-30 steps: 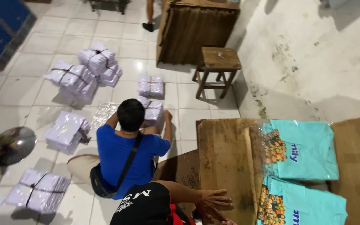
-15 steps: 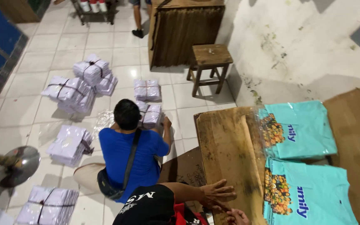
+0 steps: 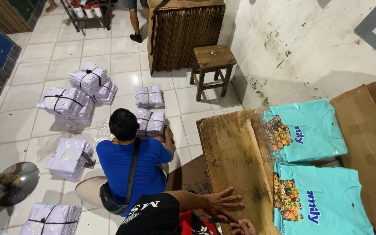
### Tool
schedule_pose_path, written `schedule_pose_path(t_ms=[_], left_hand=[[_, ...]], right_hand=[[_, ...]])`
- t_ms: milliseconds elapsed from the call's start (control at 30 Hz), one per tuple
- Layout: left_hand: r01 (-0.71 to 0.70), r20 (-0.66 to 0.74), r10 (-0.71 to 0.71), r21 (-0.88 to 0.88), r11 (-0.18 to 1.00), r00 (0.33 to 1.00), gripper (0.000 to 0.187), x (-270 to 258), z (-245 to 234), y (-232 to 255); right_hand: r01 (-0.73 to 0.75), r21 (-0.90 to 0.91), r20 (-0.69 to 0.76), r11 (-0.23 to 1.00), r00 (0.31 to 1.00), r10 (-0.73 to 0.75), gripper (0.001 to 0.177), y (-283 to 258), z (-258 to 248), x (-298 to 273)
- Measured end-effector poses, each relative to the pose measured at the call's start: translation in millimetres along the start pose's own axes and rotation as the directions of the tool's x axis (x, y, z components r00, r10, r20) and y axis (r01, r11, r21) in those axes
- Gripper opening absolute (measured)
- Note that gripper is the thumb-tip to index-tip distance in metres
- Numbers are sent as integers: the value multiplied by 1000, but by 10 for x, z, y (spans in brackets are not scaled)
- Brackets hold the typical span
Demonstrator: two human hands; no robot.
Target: Folding printed t-shirts and placing them into plastic bags for packaging
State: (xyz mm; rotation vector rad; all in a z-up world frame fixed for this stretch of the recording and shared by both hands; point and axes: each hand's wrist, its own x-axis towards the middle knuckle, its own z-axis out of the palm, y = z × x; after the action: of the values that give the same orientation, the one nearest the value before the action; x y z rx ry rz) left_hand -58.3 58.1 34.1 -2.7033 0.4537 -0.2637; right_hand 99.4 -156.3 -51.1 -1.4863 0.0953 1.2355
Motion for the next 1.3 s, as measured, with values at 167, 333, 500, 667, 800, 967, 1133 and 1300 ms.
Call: schedule_pose_path(t_ms=[167, 333, 500, 667, 800, 967, 1133, 1300], left_hand=[[-50, -98, 44, -62, 997, 994, 56, -56, -22, -33], [-88, -188, 56, -168, 982, 981, 52, -44, 0, -53], [-134, -114, 118, -141, 981, 986, 52, -87, -79, -104], [-113, -161, 82, -193, 975, 984, 53, -27, 132, -17], [-88, -5, 88, -11, 996, 996, 63, 1, 44, -14], [-42, -37, 38, -114, 993, 999, 73, 47, 312, 187], [42, 46, -28, -345, 938, 999, 81, 145, 406, 438], [161, -65, -173, -158, 974, 983, 88, 151, 528, 629]], right_hand=[[54, -76, 45, 996, 998, -50, 17, 115, -156, 169], [-38, -134, 29, 990, 999, 42, 17, -47, -83, 29], [-173, -144, 130, 974, 973, 192, 16, -195, -93, -35], [-51, -159, 148, 986, 986, 75, 18, -59, -148, 75], [6, -180, 7, 984, 1000, -5, 26, -217, 101, -211], [165, -304, 26, 938, 986, -165, 25, 108, -168, 257], [60, -296, -152, 953, 982, -109, 29, -75, 26, -113], [167, -166, -73, 972, 981, -181, 23, 164, -204, 98]])
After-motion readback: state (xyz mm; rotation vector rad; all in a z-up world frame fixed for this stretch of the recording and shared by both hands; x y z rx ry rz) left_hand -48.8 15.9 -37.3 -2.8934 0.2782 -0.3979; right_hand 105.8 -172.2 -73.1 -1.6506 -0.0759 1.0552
